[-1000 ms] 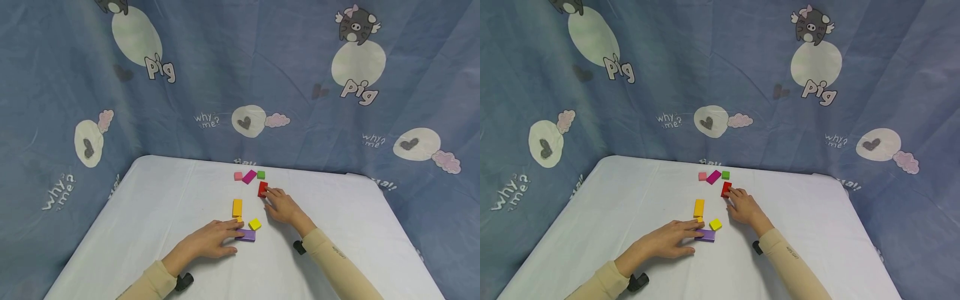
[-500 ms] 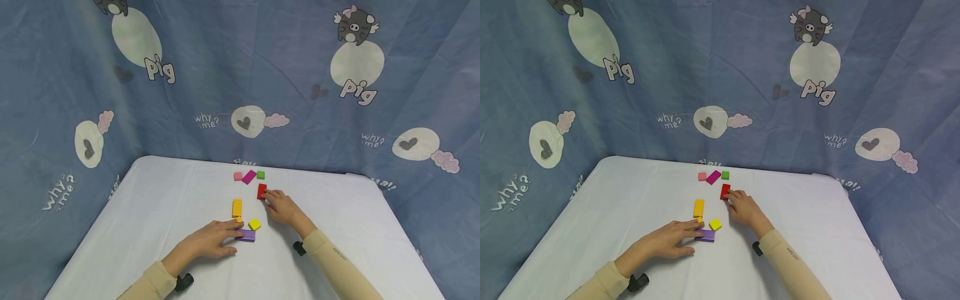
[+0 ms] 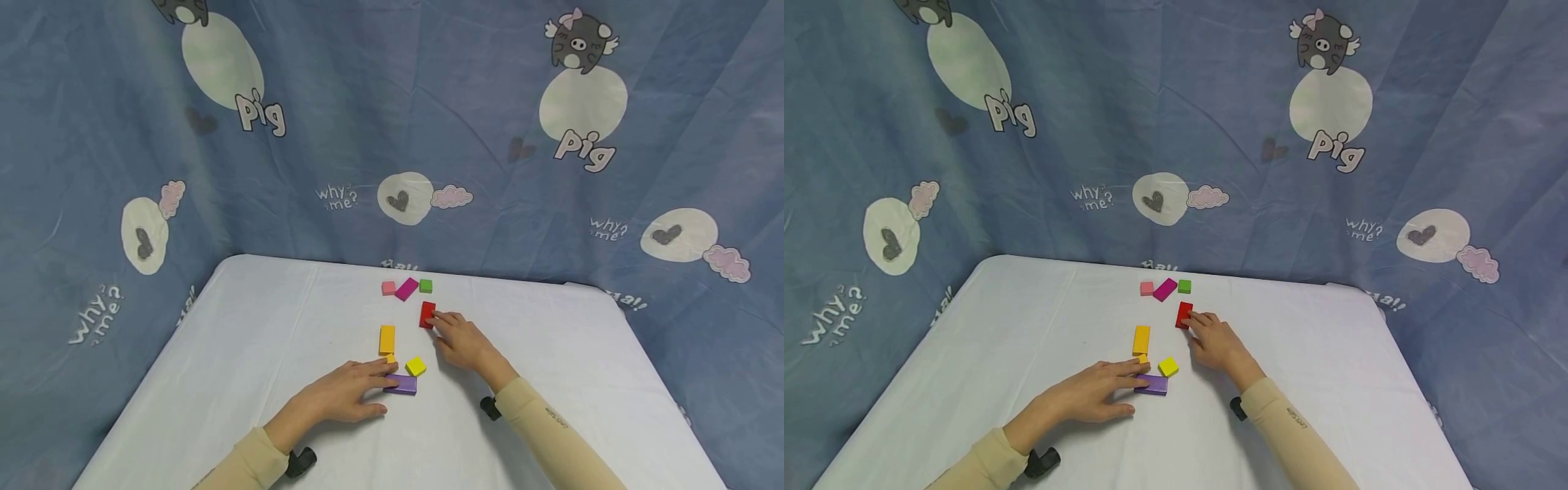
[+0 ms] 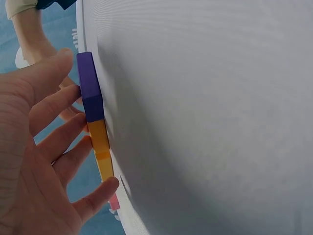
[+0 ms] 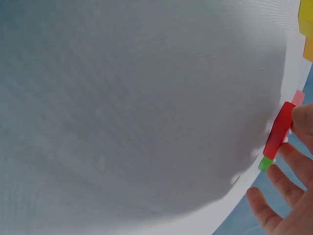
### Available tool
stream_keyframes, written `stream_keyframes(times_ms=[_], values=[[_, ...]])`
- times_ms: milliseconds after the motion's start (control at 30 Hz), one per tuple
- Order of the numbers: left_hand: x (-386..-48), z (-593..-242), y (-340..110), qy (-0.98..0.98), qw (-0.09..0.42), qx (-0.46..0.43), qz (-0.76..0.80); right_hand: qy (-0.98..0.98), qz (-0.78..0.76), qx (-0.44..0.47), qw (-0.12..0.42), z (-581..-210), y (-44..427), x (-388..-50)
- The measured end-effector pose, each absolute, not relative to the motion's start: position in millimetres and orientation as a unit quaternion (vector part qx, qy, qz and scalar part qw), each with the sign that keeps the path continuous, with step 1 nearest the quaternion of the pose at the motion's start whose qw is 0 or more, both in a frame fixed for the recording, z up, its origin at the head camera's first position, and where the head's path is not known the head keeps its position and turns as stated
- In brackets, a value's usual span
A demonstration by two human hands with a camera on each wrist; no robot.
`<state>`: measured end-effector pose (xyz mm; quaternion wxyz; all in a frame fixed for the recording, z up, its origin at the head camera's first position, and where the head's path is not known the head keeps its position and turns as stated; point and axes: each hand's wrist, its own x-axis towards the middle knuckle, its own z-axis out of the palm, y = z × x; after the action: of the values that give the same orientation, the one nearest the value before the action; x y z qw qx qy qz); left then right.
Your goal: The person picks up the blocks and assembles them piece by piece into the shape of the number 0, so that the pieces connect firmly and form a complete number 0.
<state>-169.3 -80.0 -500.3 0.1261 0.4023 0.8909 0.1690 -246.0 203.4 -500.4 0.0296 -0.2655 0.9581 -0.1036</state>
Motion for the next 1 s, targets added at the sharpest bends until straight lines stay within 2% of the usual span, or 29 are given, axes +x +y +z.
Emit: stream_keyframes(times_ms=[1000], values=[[-170.0, -501.7, -80.7, 0.891, 0.123, 0.403, 0.169, 0.957, -0.110, -0.267, 0.005, -501.3, 197.8, -247.9]])
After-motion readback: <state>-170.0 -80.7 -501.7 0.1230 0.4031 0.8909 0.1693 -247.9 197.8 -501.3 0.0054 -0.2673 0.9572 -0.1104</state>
